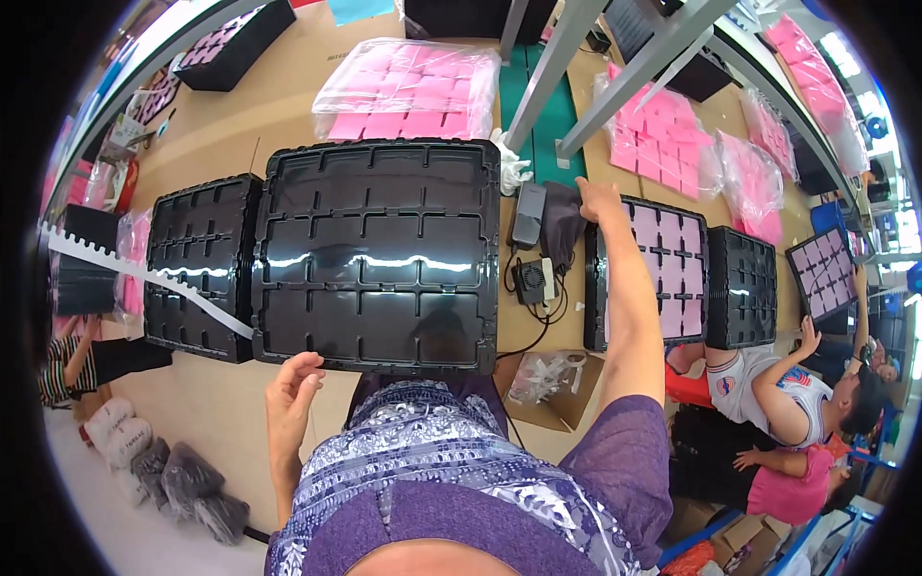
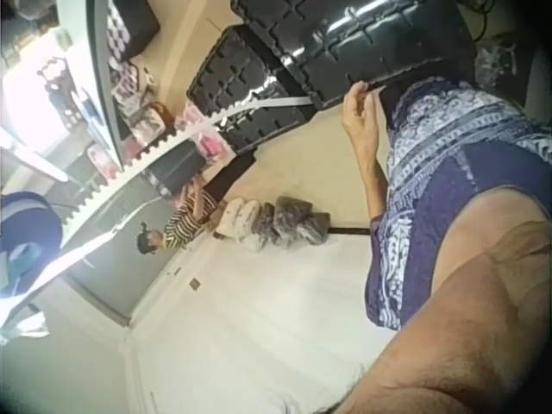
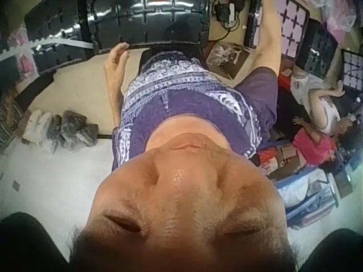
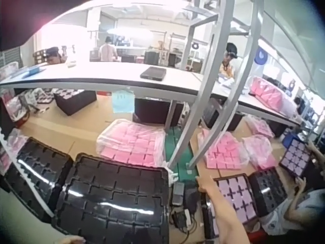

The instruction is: The person places foam dividers into plastic trays by hand.

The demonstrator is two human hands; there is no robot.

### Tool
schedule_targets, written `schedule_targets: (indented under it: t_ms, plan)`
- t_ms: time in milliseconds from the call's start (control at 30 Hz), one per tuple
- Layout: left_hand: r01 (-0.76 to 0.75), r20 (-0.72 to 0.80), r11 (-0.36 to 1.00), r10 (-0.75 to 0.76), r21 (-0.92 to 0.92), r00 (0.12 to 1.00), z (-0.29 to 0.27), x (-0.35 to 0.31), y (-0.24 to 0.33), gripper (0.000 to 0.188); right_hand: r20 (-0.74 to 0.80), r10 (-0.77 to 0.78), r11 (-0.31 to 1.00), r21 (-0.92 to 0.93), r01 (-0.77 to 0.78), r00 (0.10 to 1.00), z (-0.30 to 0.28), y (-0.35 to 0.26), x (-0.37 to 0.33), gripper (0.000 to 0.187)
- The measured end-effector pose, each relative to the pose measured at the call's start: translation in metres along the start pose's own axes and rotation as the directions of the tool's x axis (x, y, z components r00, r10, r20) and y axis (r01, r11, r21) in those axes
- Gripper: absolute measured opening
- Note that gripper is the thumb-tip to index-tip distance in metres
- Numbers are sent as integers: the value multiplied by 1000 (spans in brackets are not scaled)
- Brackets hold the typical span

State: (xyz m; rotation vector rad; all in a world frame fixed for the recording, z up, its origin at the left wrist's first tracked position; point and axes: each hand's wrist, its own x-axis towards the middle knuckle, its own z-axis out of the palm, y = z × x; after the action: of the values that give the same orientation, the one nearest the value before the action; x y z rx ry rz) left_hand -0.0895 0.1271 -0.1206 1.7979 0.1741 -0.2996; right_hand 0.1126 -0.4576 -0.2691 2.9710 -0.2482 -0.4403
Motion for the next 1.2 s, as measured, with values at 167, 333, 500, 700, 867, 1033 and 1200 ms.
schedule_targets:
  t_ms: [167,333,500,700,867,1033,1200]
  plan:
    - [0,16,997,-2,81,1000,-5,-9,-6,22,-357,-37,995,75,68,933,30,-10,9,17]
    - [29,-45,999,-28,23,999,-7,-1,-5,21,-453,-37,953,251,167,891,46,9,33,22]
    - [-79,-287,993,50,-92,957,-32,1,4,20,-530,65,958,270,96,845,22,18,-46,46]
    - [-306,-661,945,158,-113,734,-93,36,0,29,-346,216,964,-71,-255,913,71,0,-123,80]
    - [-285,-561,925,380,252,735,-129,90,-2,40,-355,183,975,-52,-215,917,90,7,-92,69]
    - [-261,-553,949,314,174,772,-144,119,-14,32,-521,279,960,159,-230,807,12,-26,-110,54]
    - [-249,-273,872,139,-422,952,-128,119,19,9,-525,158,230,843,486,836,-190,-263,-205,19]
